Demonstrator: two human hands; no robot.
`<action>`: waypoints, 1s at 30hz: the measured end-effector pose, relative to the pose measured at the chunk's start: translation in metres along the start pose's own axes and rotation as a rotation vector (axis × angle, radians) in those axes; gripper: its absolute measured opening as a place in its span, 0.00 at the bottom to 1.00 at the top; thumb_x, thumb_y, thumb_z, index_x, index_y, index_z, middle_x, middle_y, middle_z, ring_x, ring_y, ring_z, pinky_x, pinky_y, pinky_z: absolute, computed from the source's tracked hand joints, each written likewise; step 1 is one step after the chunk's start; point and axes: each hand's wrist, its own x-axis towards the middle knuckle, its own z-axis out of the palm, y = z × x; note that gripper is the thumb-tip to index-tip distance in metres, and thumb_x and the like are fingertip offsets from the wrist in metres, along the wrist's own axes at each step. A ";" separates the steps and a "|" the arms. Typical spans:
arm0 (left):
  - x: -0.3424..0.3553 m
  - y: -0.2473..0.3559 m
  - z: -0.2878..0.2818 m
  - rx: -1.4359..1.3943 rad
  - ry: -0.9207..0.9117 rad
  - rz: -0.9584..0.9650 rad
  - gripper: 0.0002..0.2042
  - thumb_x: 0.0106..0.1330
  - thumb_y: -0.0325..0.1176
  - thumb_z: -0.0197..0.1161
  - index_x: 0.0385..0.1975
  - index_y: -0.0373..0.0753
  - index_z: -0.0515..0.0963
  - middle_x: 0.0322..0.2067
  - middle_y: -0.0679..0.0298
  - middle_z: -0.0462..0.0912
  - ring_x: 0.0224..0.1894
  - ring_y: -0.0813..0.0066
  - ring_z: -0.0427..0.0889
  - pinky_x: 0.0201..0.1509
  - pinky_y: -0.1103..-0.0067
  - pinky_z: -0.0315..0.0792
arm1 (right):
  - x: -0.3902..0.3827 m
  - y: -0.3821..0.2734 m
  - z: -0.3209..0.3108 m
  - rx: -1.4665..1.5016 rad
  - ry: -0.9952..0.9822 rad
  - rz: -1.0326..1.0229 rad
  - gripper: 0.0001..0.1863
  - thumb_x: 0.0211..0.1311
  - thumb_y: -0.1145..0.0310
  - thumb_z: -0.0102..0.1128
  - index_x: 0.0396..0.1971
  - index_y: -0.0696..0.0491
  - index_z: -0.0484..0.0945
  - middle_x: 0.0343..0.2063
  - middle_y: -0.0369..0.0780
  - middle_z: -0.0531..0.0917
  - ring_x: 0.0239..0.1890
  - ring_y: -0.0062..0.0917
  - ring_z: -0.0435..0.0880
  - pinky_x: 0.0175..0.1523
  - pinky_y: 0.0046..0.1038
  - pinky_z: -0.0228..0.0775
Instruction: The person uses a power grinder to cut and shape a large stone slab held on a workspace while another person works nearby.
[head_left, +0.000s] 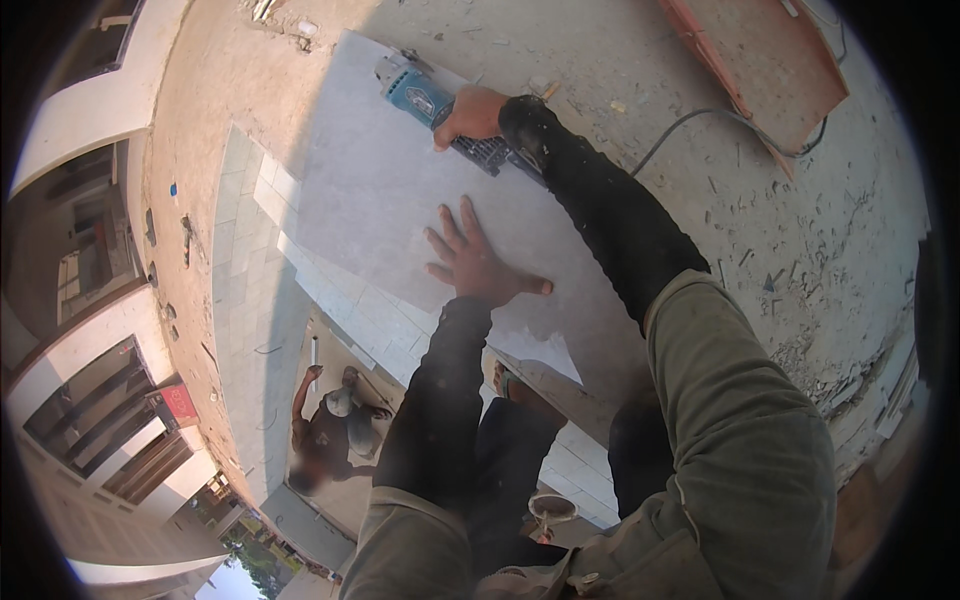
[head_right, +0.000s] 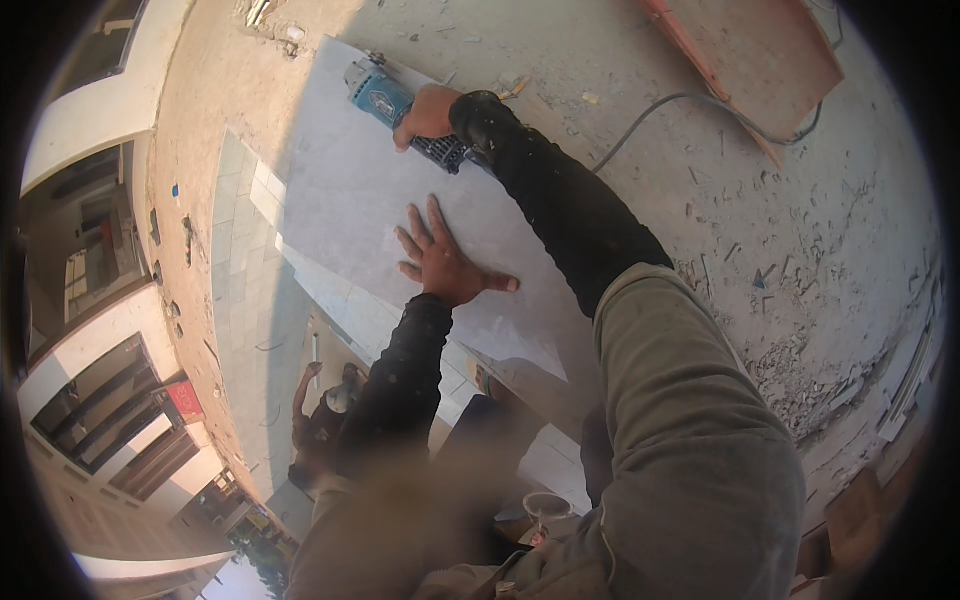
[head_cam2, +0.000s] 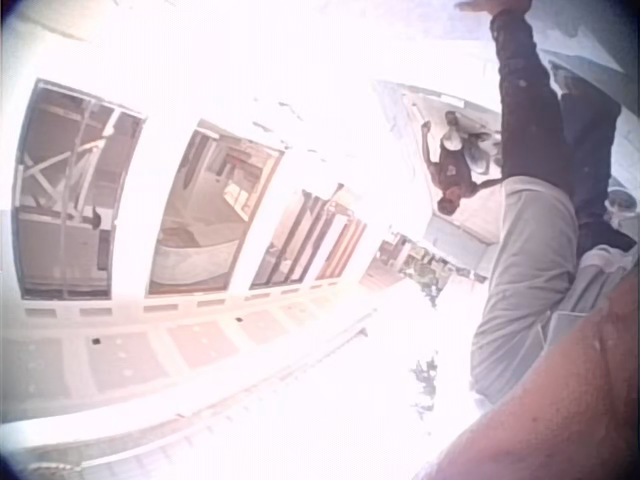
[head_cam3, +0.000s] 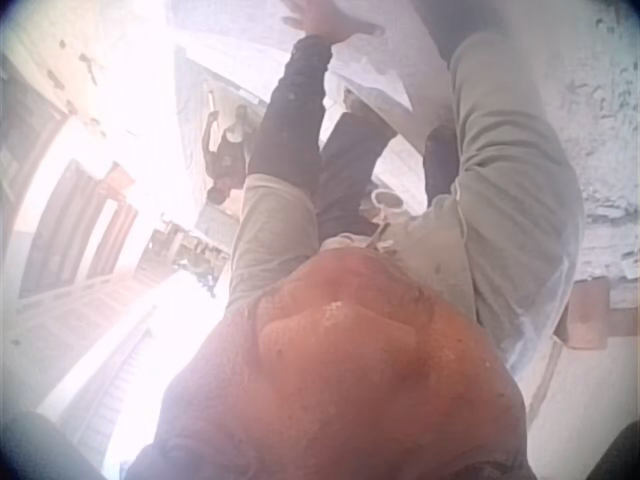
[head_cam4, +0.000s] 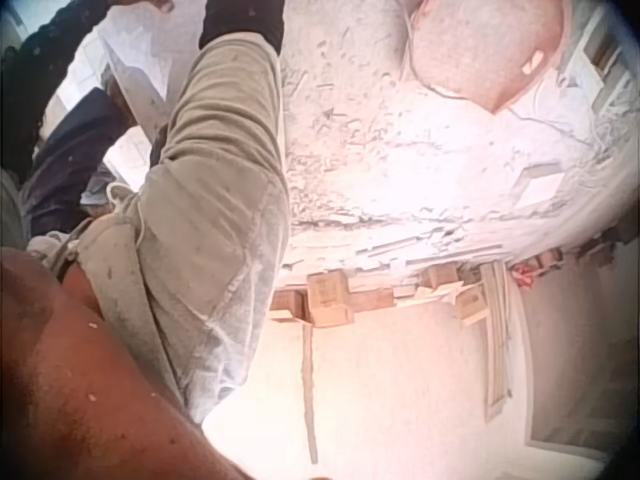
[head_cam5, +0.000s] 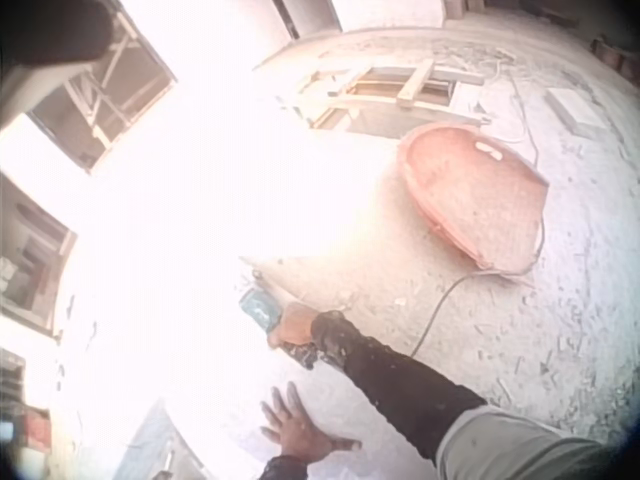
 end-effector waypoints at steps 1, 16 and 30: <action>0.000 -0.001 0.000 0.001 0.000 0.001 0.85 0.15 0.61 0.88 0.77 0.50 0.30 0.77 0.45 0.28 0.76 0.31 0.25 0.68 0.31 0.36 | 0.000 -0.001 -0.001 -0.009 -0.015 0.027 0.34 0.38 0.48 0.75 0.32 0.68 0.85 0.31 0.53 0.86 0.33 0.40 0.87 0.42 0.34 0.77; 0.000 -0.001 0.000 -0.014 0.002 0.006 0.85 0.15 0.61 0.88 0.77 0.49 0.30 0.77 0.44 0.28 0.76 0.30 0.25 0.67 0.30 0.36 | 0.006 -0.010 -0.005 -0.040 -0.029 0.048 0.35 0.39 0.47 0.74 0.33 0.69 0.85 0.31 0.53 0.87 0.31 0.39 0.87 0.39 0.33 0.77; 0.001 -0.001 0.002 -0.017 -0.002 0.008 0.85 0.15 0.60 0.88 0.77 0.50 0.29 0.77 0.45 0.27 0.76 0.30 0.25 0.68 0.30 0.35 | 0.014 -0.019 -0.011 -0.060 -0.065 0.094 0.36 0.40 0.46 0.73 0.36 0.68 0.85 0.36 0.54 0.87 0.35 0.40 0.87 0.42 0.32 0.77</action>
